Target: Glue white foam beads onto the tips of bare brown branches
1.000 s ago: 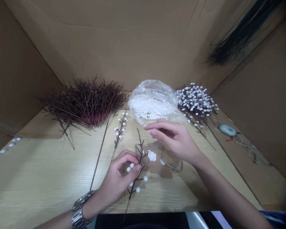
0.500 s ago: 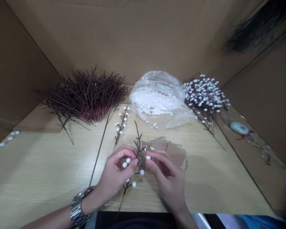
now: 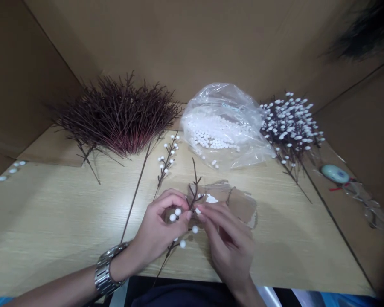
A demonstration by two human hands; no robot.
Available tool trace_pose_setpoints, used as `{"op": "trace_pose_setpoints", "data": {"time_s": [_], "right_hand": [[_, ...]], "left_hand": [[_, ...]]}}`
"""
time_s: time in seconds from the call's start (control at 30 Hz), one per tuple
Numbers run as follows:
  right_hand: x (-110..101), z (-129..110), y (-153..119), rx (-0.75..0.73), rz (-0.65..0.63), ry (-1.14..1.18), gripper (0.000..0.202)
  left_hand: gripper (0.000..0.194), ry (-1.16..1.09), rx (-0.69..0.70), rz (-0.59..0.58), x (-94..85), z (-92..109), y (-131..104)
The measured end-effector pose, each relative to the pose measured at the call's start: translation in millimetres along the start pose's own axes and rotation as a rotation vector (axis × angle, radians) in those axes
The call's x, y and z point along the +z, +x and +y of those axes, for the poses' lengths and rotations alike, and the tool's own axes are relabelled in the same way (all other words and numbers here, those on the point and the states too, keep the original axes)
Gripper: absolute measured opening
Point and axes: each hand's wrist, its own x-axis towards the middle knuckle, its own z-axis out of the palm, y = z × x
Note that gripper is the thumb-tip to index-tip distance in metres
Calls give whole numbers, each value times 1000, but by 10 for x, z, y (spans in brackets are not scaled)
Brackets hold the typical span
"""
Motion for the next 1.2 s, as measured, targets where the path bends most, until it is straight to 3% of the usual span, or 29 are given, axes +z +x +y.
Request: {"op": "trace_pose_setpoints", "data": {"time_s": [0.67,0.8,0.93,0.97,1.07,1.17,1.2], "right_hand": [[51,0,-48,65,5,-19,51],[-83,-35,-11,92,-10,-58,47],[-485,42,347,69,60,-248,29],[-599,98,501,70,28,-329,22],[-862,344,1005,12,-189,-627,20],[-942,623,1379,171,-394,-960,31],[-937,706,1453,212,-409,-1017,32]], "left_hand": [[6,-40,-79,9,2,45,-12],[9,-20,-78,12,-13,56,1],[11,-12,-72,40,-18,48,21],[10,-17,-68,40,-17,43,23],[9,-38,-54,29,-16,25,26],[8,-47,-29,23,-19,4,30],[8,-49,-19,20,-21,-3,32]]}}
